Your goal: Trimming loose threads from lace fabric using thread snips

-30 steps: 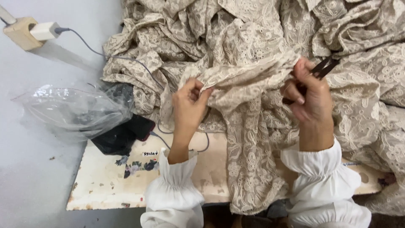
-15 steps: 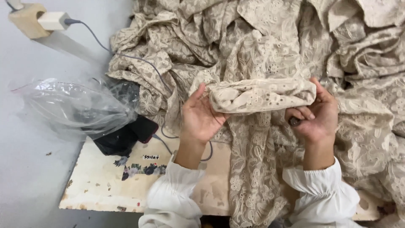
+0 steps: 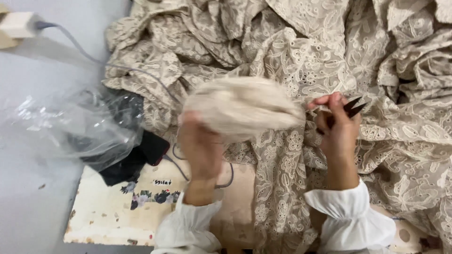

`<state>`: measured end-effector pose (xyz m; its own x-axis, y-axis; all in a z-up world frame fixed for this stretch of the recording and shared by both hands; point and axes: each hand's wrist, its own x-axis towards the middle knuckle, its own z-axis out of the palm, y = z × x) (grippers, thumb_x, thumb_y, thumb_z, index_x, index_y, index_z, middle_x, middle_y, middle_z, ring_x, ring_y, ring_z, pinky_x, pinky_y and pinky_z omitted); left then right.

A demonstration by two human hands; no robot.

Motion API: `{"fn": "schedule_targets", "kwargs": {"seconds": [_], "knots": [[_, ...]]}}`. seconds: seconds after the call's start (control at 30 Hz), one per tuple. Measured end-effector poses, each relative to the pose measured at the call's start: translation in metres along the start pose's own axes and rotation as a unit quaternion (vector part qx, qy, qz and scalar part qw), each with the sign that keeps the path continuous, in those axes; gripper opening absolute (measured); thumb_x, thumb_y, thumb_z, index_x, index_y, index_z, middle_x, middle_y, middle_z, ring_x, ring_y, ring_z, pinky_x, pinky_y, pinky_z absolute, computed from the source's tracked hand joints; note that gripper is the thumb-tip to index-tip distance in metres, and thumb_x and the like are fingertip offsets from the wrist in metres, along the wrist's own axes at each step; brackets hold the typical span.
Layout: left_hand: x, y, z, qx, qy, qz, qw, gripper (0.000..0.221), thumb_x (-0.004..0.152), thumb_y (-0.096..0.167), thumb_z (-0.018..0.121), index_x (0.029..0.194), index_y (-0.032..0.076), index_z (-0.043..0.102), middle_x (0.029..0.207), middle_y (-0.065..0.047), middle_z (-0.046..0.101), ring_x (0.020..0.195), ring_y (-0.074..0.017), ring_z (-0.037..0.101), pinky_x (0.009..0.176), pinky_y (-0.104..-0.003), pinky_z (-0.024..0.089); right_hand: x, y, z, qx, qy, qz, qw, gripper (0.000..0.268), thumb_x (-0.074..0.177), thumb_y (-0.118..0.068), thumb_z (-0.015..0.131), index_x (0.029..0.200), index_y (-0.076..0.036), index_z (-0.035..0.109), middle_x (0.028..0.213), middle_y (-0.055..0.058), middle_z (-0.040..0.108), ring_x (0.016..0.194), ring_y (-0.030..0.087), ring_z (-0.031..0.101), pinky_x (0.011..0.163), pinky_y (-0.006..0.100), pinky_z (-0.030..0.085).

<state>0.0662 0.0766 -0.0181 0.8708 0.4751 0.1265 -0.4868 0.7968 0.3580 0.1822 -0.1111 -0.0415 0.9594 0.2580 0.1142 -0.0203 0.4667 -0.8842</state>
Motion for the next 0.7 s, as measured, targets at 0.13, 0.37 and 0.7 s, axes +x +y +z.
{"fn": "schedule_targets", "kwargs": {"seconds": [0.13, 0.37, 0.7], "knots": [[0.016, 0.031, -0.001, 0.238, 0.152, 0.409, 0.868, 0.056, 0.09, 0.003, 0.052, 0.134, 0.025, 0.025, 0.126, -0.009, 0.043, 0.095, -0.0198, 0.053, 0.095, -0.043, 0.052, 0.024, 0.027, -0.001, -0.334, -0.006, -0.164, 0.928, 0.015, 0.089, -0.016, 0.055, 0.1, -0.009, 0.061, 0.091, 0.005, 0.062, 0.078, 0.013, 0.058, 0.065, 0.02, 0.045], [0.034, 0.037, -0.026, 0.539, 0.112, 0.377, 0.745, 0.094, 0.084, -0.005, 0.058, 0.136, 0.014, -0.018, 0.141, -0.023, -0.021, 0.133, -0.0402, -0.013, 0.111, -0.054, 0.002, 0.046, 0.077, -0.014, -0.556, 0.013, -0.106, 0.824, 0.017, 0.069, -0.018, 0.075, 0.081, -0.012, 0.065, 0.081, 0.006, 0.062, 0.076, 0.027, 0.06, 0.071, 0.034, 0.044], [0.05, -0.026, -0.077, 0.944, -0.119, 0.064, 0.302, 0.094, 0.066, 0.038, 0.069, 0.136, 0.008, 0.016, 0.137, -0.019, 0.019, 0.127, -0.0346, 0.02, 0.092, -0.065, 0.018, -0.025, -0.022, -0.238, -0.268, 0.186, -0.177, 0.929, 0.009, 0.087, 0.003, 0.055, 0.089, -0.006, 0.055, 0.088, 0.008, 0.053, 0.089, 0.019, 0.056, 0.085, 0.027, 0.046]]}}
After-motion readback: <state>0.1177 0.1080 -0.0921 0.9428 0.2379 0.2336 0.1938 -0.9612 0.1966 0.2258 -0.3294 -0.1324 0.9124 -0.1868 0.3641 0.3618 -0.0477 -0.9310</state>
